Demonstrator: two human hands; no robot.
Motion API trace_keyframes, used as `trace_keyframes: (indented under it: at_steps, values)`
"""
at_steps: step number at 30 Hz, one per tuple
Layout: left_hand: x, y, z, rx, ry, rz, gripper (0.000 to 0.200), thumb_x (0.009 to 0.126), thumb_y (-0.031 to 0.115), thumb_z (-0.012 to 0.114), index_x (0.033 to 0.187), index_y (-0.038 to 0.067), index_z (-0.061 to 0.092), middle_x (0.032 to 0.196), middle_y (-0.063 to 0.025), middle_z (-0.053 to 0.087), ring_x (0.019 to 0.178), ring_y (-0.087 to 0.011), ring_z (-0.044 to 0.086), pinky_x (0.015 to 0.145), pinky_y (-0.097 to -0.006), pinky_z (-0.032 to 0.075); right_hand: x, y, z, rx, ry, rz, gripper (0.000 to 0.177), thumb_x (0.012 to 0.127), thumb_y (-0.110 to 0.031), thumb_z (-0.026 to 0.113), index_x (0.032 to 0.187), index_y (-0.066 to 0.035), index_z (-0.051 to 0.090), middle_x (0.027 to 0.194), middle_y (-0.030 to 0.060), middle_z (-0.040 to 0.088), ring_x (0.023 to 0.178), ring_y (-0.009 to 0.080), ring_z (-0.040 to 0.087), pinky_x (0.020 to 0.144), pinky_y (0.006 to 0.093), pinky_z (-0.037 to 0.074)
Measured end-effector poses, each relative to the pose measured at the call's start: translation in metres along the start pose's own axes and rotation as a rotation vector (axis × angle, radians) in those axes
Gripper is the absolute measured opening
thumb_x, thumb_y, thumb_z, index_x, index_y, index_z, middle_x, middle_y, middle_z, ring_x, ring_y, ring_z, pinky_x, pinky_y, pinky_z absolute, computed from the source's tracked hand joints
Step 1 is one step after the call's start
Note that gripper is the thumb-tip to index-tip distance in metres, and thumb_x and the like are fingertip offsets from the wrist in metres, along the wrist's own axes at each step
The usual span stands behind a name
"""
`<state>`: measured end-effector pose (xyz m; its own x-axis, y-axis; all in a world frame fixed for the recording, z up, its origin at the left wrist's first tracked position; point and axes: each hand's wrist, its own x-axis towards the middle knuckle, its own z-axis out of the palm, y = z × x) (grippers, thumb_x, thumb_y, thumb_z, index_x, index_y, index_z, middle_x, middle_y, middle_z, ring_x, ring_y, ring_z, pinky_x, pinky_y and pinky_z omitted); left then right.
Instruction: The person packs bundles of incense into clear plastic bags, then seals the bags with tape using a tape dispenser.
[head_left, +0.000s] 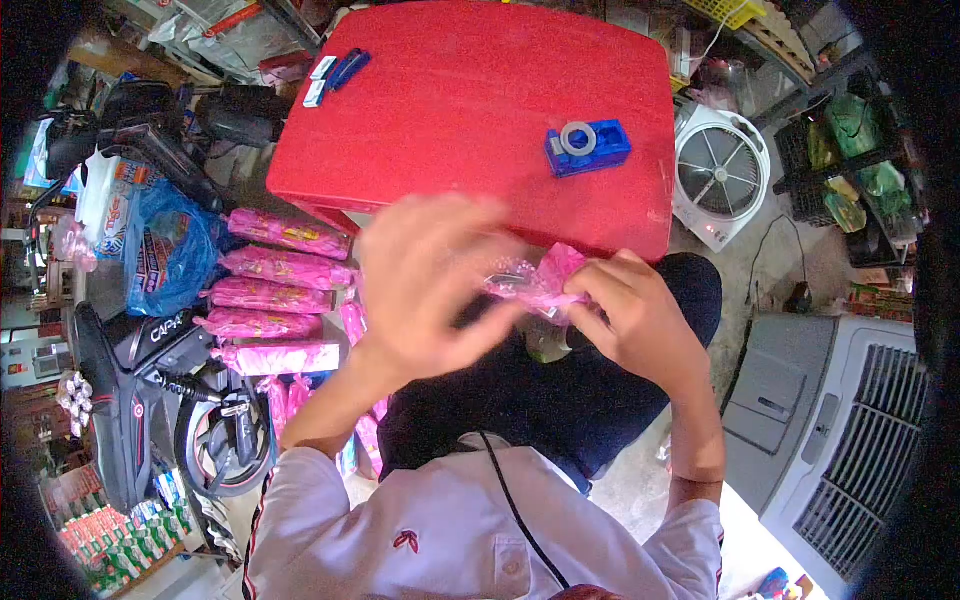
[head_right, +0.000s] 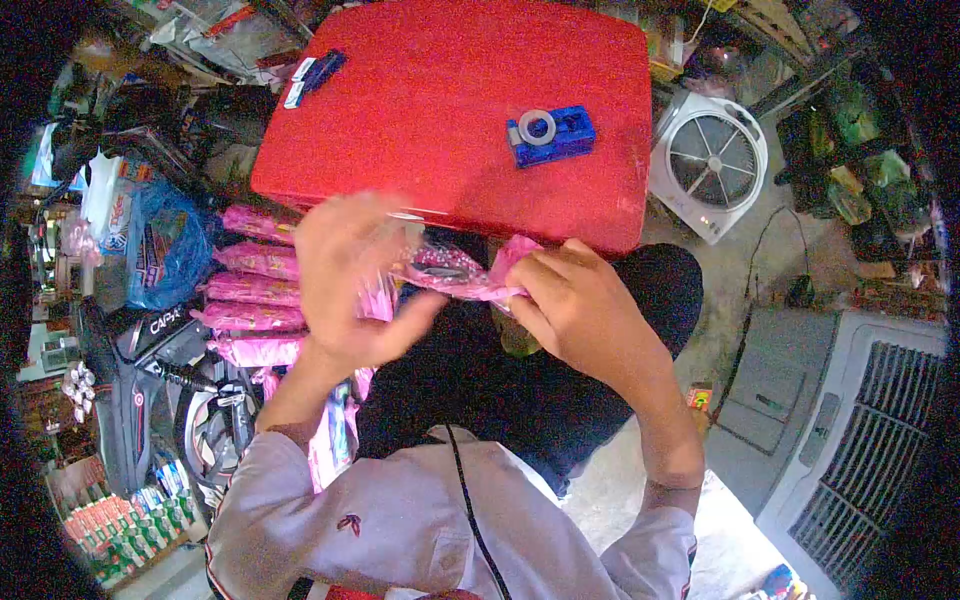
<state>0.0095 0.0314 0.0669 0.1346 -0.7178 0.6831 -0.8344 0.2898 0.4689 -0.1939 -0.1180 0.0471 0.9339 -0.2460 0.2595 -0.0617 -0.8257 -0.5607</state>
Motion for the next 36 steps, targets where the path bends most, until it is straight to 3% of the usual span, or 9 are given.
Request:
trace_keyframes:
  at_steps: [1, 5, 9, 12, 15, 18, 21, 25, 36]
  values:
    - [0.003, 0.000, -0.004, 0.179, -0.215, 0.205, 0.026, 0.085, 0.026, 0.084, 0.098, 0.007, 0.073, 0.119, -0.0136, 0.071, 0.109, -0.0333, 0.068, 0.092, -0.0456, 0.054, 0.001, 0.001, 0.002, 0.014, -0.002, -0.014, 0.017, 0.087, -0.017, 0.075, 0.094, -0.006, 0.064, 0.092, 0.0115, 0.068, 0.086, 0.0325, 0.067, 0.079, 0.0437, 0.050]
    - [-0.017, -0.011, 0.019, -0.242, -0.556, -0.242, 0.024, 0.088, 0.019, 0.083, 0.105, 0.004, 0.075, 0.101, -0.0120, 0.072, 0.091, -0.0309, 0.072, 0.080, -0.0413, 0.057, 0.003, 0.002, 0.002, 0.073, -0.018, -0.034, 0.017, 0.087, -0.016, 0.076, 0.094, -0.006, 0.064, 0.090, 0.0109, 0.068, 0.086, 0.0317, 0.067, 0.079, 0.0426, 0.049]
    - [-0.007, -0.022, 0.013, -0.509, -0.802, -0.336, 0.017, 0.097, 0.013, 0.075, 0.109, 0.000, 0.074, 0.093, -0.0119, 0.073, 0.081, -0.0212, 0.073, 0.071, -0.0338, 0.057, -0.001, 0.003, 0.005, 0.121, 0.004, -0.044, 0.018, 0.086, -0.015, 0.077, 0.095, -0.006, 0.064, 0.092, 0.0092, 0.069, 0.088, 0.0296, 0.068, 0.079, 0.0419, 0.049]
    - [-0.019, -0.023, 0.017, -0.961, -0.747, -0.855, 0.018, 0.101, 0.013, 0.071, 0.108, -0.003, 0.073, 0.091, -0.0086, 0.075, 0.081, -0.0145, 0.072, 0.068, -0.0304, 0.057, 0.001, -0.002, 0.005, 0.098, 0.014, -0.087, 0.018, 0.086, -0.015, 0.077, 0.096, -0.006, 0.065, 0.094, 0.0076, 0.070, 0.090, 0.0281, 0.069, 0.081, 0.0417, 0.049]
    - [-0.026, -0.020, 0.021, -1.186, -0.665, -0.953, 0.018, 0.103, 0.013, 0.069, 0.108, -0.004, 0.073, 0.091, -0.0051, 0.074, 0.082, -0.0108, 0.070, 0.069, -0.0285, 0.057, 0.002, -0.003, 0.005, 0.099, 0.005, -0.098, 0.018, 0.086, -0.015, 0.077, 0.097, -0.006, 0.066, 0.095, 0.0069, 0.071, 0.091, 0.0271, 0.070, 0.082, 0.0417, 0.049]
    - [-0.040, -0.017, 0.025, -1.130, -0.615, -0.970, 0.012, 0.099, 0.007, 0.073, 0.106, -0.002, 0.073, 0.091, -0.0071, 0.074, 0.081, -0.0141, 0.072, 0.069, -0.0301, 0.057, 0.002, -0.007, 0.006, 0.149, -0.008, -0.077, 0.017, 0.086, -0.013, 0.077, 0.098, -0.006, 0.066, 0.097, 0.0069, 0.071, 0.092, 0.0271, 0.070, 0.082, 0.0415, 0.050]
    - [-0.045, -0.017, 0.032, -0.619, -0.405, -0.311, 0.012, 0.094, 0.005, 0.077, 0.104, 0.000, 0.073, 0.092, -0.0106, 0.073, 0.082, -0.0205, 0.073, 0.069, -0.0327, 0.057, 0.002, -0.010, 0.005, 0.202, -0.013, -0.025, 0.017, 0.086, -0.011, 0.077, 0.098, -0.005, 0.067, 0.099, 0.0074, 0.072, 0.093, 0.0283, 0.070, 0.083, 0.0412, 0.052]
    - [-0.048, -0.017, 0.039, -0.465, -0.276, -0.114, 0.012, 0.090, 0.006, 0.077, 0.100, 0.003, 0.072, 0.093, -0.0118, 0.070, 0.078, -0.0300, 0.070, 0.067, -0.0382, 0.054, 0.005, -0.006, 0.001, 0.321, -0.025, 0.034, 0.018, 0.084, -0.008, 0.080, 0.099, -0.003, 0.071, 0.101, 0.0083, 0.075, 0.095, 0.0296, 0.072, 0.084, 0.0390, 0.057]
    - [-0.049, -0.019, 0.057, -0.324, -0.024, 0.040, 0.016, 0.083, 0.006, 0.082, 0.097, 0.002, 0.075, 0.084, -0.0084, 0.069, 0.071, -0.0257, 0.069, 0.062, -0.0361, 0.054, 0.011, -0.016, -0.003, 0.401, 0.010, 0.228, 0.024, 0.075, -0.005, 0.089, 0.094, -0.001, 0.073, 0.094, 0.0094, 0.075, 0.084, 0.0212, 0.074, 0.075, 0.0313, 0.057]
